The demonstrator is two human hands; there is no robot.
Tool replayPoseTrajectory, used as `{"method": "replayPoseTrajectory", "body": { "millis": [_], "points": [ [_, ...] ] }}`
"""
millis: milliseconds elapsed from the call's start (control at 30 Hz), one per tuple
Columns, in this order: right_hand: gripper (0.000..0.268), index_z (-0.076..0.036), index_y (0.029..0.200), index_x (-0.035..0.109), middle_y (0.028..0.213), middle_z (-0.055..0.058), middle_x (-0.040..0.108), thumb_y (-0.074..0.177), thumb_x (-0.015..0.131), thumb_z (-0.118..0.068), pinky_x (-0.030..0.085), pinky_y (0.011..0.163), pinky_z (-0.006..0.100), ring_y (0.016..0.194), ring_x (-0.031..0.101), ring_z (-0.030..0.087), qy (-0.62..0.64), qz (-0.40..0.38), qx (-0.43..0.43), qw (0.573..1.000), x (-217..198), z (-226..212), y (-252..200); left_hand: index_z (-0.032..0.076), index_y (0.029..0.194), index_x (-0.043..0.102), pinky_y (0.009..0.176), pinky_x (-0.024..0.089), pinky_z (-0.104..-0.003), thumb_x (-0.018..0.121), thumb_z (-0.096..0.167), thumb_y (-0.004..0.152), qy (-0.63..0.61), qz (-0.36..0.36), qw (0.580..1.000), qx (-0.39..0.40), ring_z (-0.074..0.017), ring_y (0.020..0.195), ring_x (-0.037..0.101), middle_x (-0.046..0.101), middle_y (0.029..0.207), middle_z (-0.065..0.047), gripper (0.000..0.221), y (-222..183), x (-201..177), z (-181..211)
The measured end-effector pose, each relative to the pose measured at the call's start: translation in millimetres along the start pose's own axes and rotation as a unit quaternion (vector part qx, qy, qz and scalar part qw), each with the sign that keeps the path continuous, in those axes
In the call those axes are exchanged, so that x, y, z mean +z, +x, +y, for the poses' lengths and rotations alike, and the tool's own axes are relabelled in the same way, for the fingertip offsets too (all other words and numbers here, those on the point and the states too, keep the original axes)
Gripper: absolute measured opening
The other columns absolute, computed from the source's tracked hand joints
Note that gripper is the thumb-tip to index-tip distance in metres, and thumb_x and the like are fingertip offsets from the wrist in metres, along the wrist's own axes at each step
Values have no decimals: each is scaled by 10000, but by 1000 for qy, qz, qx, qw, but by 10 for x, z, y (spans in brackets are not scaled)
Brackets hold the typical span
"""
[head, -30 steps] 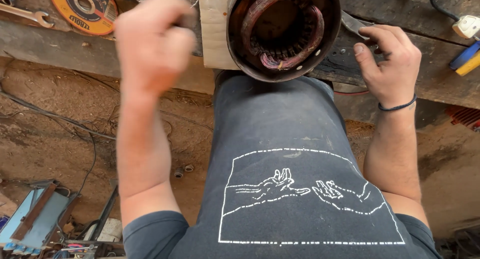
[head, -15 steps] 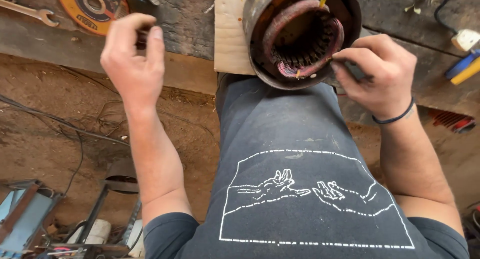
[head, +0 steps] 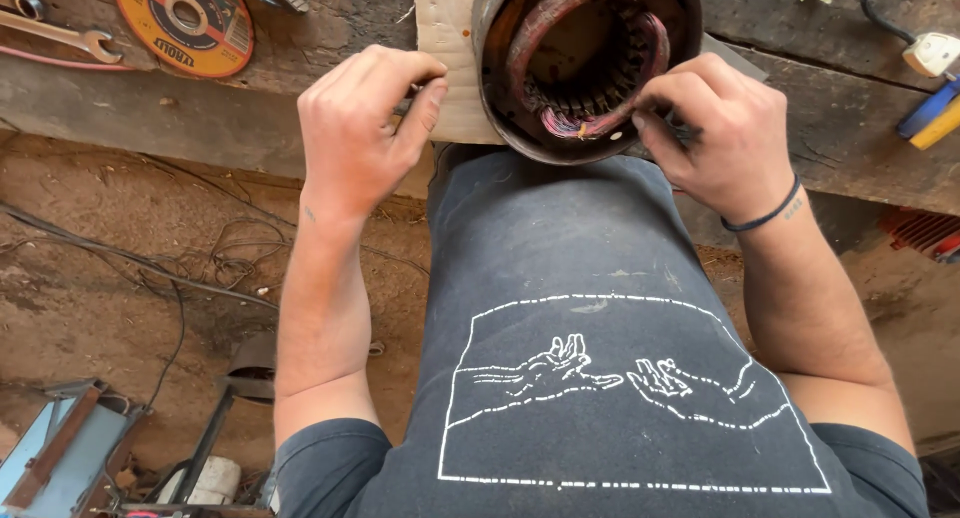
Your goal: Repairing and inspecting the copper windings of an electric motor stator using a screwdriver and knife.
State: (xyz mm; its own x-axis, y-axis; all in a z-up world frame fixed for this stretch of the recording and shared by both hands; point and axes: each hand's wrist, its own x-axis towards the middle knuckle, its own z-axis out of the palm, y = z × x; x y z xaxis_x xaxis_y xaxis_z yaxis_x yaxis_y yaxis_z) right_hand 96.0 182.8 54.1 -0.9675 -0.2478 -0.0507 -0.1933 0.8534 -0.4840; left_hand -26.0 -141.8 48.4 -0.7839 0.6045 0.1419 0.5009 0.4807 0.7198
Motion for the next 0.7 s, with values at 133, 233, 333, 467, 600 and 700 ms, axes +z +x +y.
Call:
{"method": "replayPoseTrajectory", "body": {
  "millis": [133,233,333,467,600,700],
  "points": [
    [84,-95,1083,739,1009,91,710,1021,785,-62,480,690,355,827,651,257,-3,2,-21,1000,-35,33,29,85,938,685,684,459,-349,650,182,1113,-12,6,1000,-8,-223,757,630,704,883,-27,203,-80,57,-30],
    [84,-119,1098,729,969,68,670,1068,805,-100,455,660,368,794,619,255,-28,-24,-13,999,-63,67,43,89,923,708,685,458,-343,588,296,1132,-16,15,999,-48,-200,773,639,698,850,-4,318,-159,44,-53],
    [116,-122,1095,715,953,61,655,1089,828,-147,463,646,383,805,640,261,-52,-44,-14,998,-78,64,60,72,966,734,694,469,-350,579,294,1130,-21,10,998,-52,-215,797,657,723,883,-20,317,-236,16,-21],
    [113,-149,1093,737,994,22,688,1078,838,-196,481,638,381,839,672,243,-49,-63,18,997,-105,43,91,86,987,741,701,479,-341,601,261,1122,-4,5,998,-59,-211,814,665,731,906,-17,262,-306,44,6],
    [80,-156,1074,749,997,15,708,1041,822,-158,513,687,384,871,687,241,-24,-81,38,996,-127,25,124,102,984,730,670,476,-348,608,276,1113,27,-12,998,-62,-213,806,665,727,899,-19,249,-340,91,56],
    [64,-154,1043,736,1002,16,714,1034,799,-150,519,673,390,874,697,245,-30,-86,32,995,-105,52,103,115,975,719,670,473,-343,638,239,1094,31,-18,997,-64,-207,812,661,725,910,-7,190,-335,124,92]
  ]
}}
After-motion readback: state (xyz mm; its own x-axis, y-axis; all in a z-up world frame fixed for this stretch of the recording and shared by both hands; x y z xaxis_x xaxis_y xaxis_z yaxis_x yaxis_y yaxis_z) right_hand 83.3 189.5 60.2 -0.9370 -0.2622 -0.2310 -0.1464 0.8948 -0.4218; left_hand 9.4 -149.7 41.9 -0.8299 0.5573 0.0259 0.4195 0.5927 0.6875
